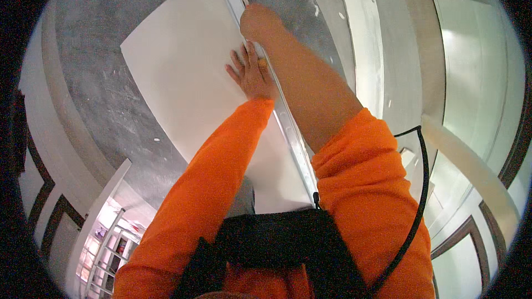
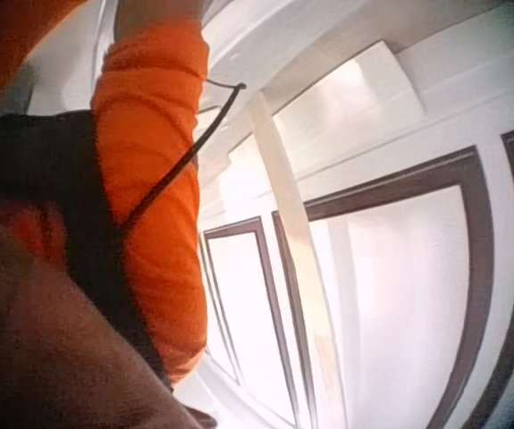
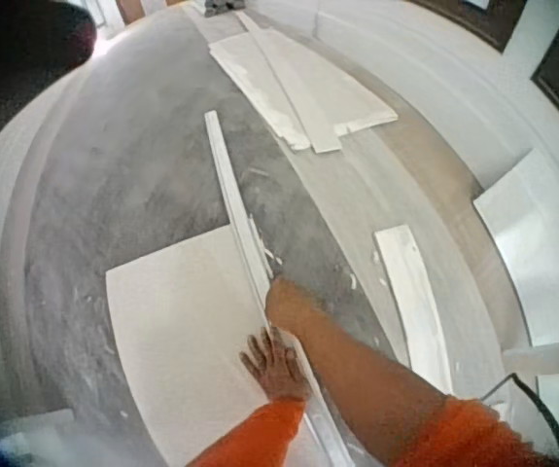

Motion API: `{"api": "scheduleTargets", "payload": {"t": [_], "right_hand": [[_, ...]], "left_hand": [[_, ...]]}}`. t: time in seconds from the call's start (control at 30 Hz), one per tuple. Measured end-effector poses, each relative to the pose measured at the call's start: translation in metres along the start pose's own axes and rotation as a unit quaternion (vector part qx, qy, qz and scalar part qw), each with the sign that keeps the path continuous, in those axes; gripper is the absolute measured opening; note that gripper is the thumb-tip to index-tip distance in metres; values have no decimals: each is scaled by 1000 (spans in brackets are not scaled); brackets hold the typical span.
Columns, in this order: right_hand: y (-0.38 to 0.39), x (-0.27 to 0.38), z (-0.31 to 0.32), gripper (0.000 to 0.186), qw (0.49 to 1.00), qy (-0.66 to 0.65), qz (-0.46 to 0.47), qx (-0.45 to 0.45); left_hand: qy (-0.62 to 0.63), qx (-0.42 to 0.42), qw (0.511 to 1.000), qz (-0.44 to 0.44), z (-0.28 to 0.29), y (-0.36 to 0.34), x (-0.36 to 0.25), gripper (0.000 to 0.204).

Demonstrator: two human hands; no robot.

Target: The person uses a blade to score and cut a piece of drywall, using a long metal straightedge to guide the cut before snapping the piece.

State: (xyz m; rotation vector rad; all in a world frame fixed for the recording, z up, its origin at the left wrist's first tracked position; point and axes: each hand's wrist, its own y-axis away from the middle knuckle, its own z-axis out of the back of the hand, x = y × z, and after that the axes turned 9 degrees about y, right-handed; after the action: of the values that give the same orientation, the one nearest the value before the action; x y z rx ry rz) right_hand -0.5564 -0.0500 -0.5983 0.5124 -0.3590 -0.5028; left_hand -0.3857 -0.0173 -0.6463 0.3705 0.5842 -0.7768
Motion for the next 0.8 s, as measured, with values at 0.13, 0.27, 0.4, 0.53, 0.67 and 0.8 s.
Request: {"api": "scheduleTargets", "payload": {"t": [0.13, 0.27, 0.4, 0.53, 0.67, 0.8], "right_hand": [[43, 9, -26, 34, 987, -138, -49, -61], [95, 19, -42, 34, 979, -184, -46, -80], [125, 24, -69, 31, 957, -244, -155, -30], [152, 28, -94, 28, 952, -262, -151, -42], [207, 42, -123, 24, 943, -285, -165, -50], [268, 67, -154, 20, 919, -325, -223, -18]], "left_hand": [[10, -5, 1000, -4, -1, 1, 2, 58], [-12, -18, 1000, -20, 2, 1, 1, 58], [21, -1, 1000, -18, 1, -3, 0, 59], [7, -14, 1000, -18, -5, -1, -1, 59], [19, -35, 998, -38, -6, 4, -7, 57], [9, -42, 997, -56, -3, 5, -3, 56]]}}
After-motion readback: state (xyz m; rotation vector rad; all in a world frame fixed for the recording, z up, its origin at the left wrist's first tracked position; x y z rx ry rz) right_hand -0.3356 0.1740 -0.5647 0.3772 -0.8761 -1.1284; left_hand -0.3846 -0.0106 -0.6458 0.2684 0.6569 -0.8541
